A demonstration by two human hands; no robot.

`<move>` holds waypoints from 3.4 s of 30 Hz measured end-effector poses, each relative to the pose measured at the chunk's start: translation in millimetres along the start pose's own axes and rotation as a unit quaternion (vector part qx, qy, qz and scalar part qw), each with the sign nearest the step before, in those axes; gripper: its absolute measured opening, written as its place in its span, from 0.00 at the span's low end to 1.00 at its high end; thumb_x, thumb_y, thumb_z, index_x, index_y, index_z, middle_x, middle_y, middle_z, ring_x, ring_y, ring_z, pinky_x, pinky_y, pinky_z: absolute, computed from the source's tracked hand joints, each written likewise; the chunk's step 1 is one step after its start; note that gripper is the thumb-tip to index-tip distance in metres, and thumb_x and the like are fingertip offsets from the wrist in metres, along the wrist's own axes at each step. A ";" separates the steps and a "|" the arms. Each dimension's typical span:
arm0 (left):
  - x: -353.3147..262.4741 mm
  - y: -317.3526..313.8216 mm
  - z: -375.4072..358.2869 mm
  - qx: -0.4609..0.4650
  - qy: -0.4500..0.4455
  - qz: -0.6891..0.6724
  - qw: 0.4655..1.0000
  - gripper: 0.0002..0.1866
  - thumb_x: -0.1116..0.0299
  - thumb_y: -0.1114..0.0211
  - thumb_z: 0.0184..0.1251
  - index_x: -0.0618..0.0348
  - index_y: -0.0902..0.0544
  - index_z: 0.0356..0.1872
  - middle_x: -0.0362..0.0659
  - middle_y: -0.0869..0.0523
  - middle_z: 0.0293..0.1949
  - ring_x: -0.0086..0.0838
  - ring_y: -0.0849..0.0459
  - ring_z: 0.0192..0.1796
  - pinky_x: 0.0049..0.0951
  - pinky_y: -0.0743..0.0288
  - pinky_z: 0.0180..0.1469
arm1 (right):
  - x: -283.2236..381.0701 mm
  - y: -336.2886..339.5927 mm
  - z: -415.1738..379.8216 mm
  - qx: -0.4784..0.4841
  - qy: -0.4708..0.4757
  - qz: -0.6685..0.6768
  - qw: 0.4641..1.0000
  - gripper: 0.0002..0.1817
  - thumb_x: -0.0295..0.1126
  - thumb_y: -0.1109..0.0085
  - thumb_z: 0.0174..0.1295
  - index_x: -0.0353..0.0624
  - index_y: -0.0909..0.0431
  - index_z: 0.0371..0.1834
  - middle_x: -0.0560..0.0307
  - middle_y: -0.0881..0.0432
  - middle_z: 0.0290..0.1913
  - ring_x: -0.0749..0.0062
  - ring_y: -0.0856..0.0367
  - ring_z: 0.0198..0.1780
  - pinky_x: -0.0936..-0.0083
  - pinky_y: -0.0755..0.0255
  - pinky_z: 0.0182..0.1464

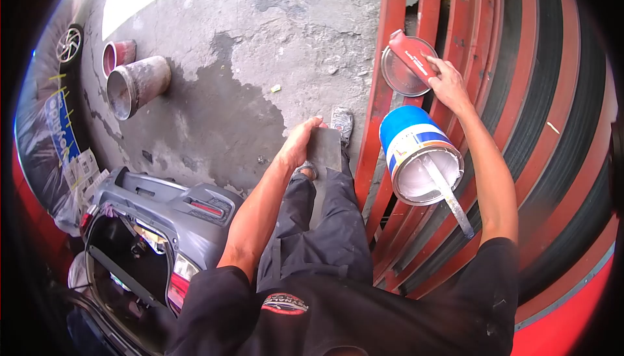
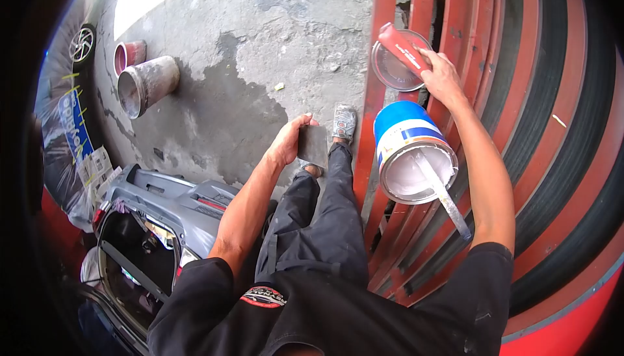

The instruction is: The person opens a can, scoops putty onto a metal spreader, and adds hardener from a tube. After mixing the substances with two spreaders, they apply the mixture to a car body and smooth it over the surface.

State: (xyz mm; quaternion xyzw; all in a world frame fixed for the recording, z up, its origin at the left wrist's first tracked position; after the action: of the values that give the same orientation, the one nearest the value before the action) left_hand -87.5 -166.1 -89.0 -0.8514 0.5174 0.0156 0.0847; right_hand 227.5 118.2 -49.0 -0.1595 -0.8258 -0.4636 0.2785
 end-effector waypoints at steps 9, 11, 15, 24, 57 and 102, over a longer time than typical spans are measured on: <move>-19.5 31.0 -147.4 0.134 -0.219 -0.290 0.922 0.07 0.65 0.32 0.74 0.56 0.15 0.44 0.35 0.13 0.44 0.23 0.18 0.49 0.28 0.25 0.56 | 177.3 52.6 -147.9 0.043 -0.062 0.239 0.968 0.22 0.27 0.47 0.78 0.34 0.26 0.74 0.48 0.17 0.60 0.66 0.19 0.60 0.68 0.27 0.67; -31.0 20.7 -180.3 0.171 -0.252 -0.364 0.880 0.10 0.59 0.31 0.77 0.54 0.17 0.44 0.35 0.13 0.44 0.24 0.15 0.48 0.32 0.20 0.55 | 221.2 14.7 -190.1 0.118 0.024 0.277 0.953 0.25 0.26 0.41 0.76 0.37 0.27 0.75 0.54 0.18 0.59 0.71 0.20 0.60 0.71 0.27 0.66; -32.1 13.4 -229.7 0.182 -0.314 -0.453 0.814 0.09 0.59 0.33 0.79 0.53 0.17 0.44 0.37 0.12 0.43 0.24 0.13 0.48 0.34 0.17 0.54 | 304.8 -74.1 -244.2 0.206 -0.056 0.469 0.857 0.23 0.32 0.39 0.78 0.36 0.28 0.71 0.52 0.20 0.63 0.68 0.22 0.64 0.69 0.23 0.63; 12.7 81.2 -331.2 0.053 -0.413 -0.224 0.881 0.17 0.63 0.24 0.71 0.58 0.16 0.55 0.35 0.12 0.44 0.18 0.17 0.46 0.25 0.21 0.52 | 380.4 -101.8 -274.4 0.260 -0.028 0.495 0.829 0.12 0.29 0.40 0.77 0.33 0.19 0.57 0.50 0.13 0.54 0.69 0.15 0.53 0.69 0.20 0.59; 251.5 272.9 -513.9 0.070 -0.525 -0.429 0.731 0.19 0.71 0.37 0.78 0.62 0.21 0.67 0.38 0.12 0.51 0.18 0.14 0.48 0.26 0.16 0.51 | 616.9 -201.3 -505.7 0.328 0.353 0.074 0.873 0.19 0.34 0.37 0.76 0.36 0.18 0.64 0.57 0.13 0.44 0.76 0.19 0.44 0.76 0.24 0.50; 305.2 319.4 -538.0 -0.268 -0.566 -0.339 0.702 0.15 0.71 0.41 0.77 0.59 0.16 0.59 0.43 0.09 0.48 0.25 0.13 0.49 0.29 0.19 0.57 | 617.4 -214.1 -528.9 0.438 0.225 0.166 0.855 0.15 0.31 0.31 0.70 0.34 0.18 0.53 0.59 0.12 0.43 0.76 0.16 0.42 0.76 0.23 0.49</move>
State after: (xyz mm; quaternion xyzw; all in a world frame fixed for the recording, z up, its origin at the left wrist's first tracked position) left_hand -260.9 -664.3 365.2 -0.7868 0.0225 0.6031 0.1292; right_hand -209.3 -441.8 400.8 -0.0469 -0.8198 -0.0245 0.5702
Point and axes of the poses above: each hand's wrist, its own z-axis towards the middle knuckle, its own y-axis out of the back of the hand, x = y × z, the point moved 10 cm from there along z, towards the middle knuckle
